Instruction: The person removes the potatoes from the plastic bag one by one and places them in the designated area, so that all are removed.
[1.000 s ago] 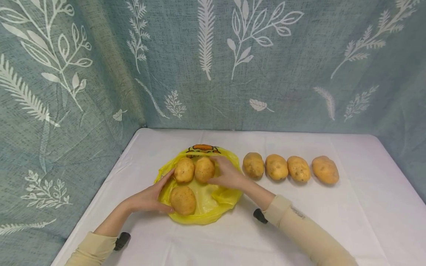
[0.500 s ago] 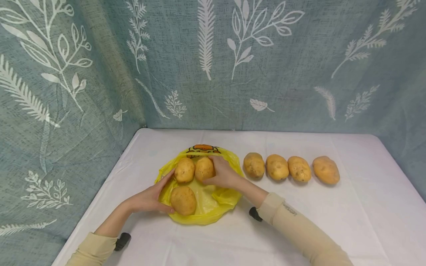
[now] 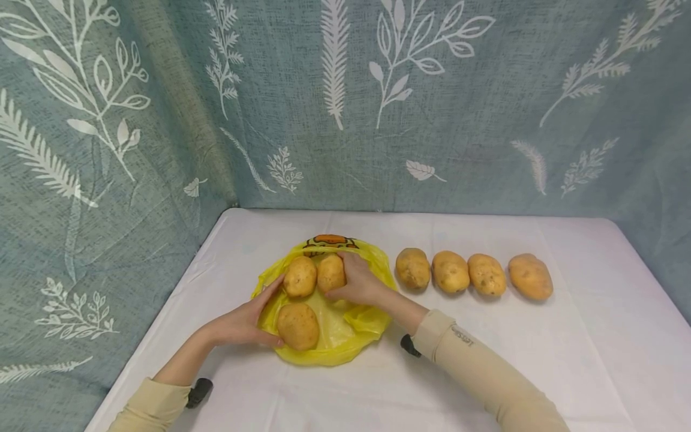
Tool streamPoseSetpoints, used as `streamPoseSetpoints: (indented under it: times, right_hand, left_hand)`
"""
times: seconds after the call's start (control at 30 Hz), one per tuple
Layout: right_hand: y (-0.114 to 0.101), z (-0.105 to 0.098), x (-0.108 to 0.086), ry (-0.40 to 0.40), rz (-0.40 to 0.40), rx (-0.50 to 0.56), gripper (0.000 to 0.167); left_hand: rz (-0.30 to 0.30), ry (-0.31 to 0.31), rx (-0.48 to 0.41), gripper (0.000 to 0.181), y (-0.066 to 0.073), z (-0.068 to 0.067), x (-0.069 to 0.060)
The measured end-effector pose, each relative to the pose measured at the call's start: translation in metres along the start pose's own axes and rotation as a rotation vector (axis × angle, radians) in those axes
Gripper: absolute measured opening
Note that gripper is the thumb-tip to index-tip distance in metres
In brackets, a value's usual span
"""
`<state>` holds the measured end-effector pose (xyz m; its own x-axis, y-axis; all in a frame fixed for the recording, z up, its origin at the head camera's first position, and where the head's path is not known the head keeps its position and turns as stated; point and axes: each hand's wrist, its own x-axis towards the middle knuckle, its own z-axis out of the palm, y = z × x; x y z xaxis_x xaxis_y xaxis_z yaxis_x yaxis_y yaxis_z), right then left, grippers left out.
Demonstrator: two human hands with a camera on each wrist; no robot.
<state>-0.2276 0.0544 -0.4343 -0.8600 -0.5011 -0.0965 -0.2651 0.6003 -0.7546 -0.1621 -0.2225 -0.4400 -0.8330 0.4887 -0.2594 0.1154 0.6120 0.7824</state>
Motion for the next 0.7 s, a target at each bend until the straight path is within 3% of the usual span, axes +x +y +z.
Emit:
streamPoseSetpoints:
  times: [0.37,0.7]
  right_hand:
    - [-0.003,-0.007,-0.006,0.009,0.014,0.022,0.092]
    - [-0.001,-0.015,-0.017,0.014,-0.039,0.038,0.093]
  left_hand:
    - [-0.004,0.000,0.016,0.127,0.001,0.000,0.000]
    - [0.007,0.000,0.013,0.127,0.000,0.000,0.000]
